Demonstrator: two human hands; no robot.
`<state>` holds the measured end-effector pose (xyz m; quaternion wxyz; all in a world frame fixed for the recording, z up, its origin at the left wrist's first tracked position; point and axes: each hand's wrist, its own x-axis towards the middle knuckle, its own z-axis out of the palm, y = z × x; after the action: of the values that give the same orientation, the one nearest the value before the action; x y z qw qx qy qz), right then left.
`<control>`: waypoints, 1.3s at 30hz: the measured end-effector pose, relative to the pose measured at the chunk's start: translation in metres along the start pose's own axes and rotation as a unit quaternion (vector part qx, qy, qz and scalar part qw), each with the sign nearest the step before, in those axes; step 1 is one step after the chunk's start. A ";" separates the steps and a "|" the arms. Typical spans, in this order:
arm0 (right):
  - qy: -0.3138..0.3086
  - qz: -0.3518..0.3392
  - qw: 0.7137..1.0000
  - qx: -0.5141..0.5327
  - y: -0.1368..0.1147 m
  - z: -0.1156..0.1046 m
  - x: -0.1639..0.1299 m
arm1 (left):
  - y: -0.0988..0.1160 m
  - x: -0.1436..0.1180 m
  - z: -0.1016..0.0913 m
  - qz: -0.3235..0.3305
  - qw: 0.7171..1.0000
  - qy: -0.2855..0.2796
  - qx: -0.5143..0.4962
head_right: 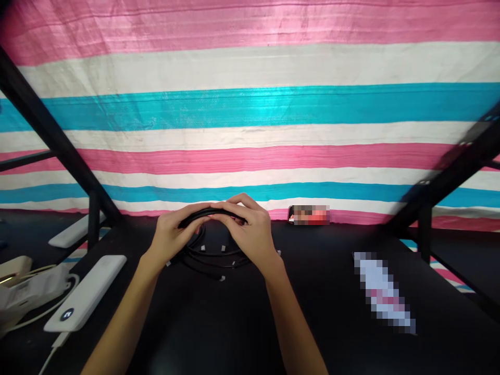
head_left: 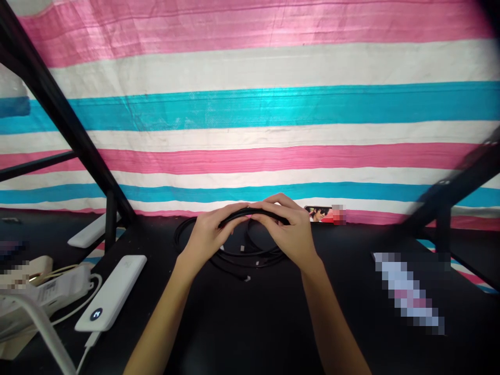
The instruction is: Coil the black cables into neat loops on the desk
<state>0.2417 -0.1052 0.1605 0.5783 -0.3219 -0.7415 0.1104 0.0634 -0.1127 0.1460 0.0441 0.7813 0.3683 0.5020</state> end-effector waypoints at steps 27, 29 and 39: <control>0.026 0.009 1.000 0.003 -0.004 0.000 0.000 | 0.007 0.000 -0.001 -0.009 1.000 -0.007 0.009; 0.028 0.011 1.000 0.002 -0.004 0.000 0.000 | 0.007 0.000 -0.001 -0.020 1.000 -0.014 0.000; 0.046 0.003 0.999 0.009 -0.004 0.000 -0.001 | 0.012 0.002 0.002 -0.049 0.998 0.025 -0.032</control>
<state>0.2403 -0.1088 0.1623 0.6140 -0.3235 -0.7124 0.1038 0.0717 -0.1195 0.1520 0.0844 0.7478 0.3908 0.5300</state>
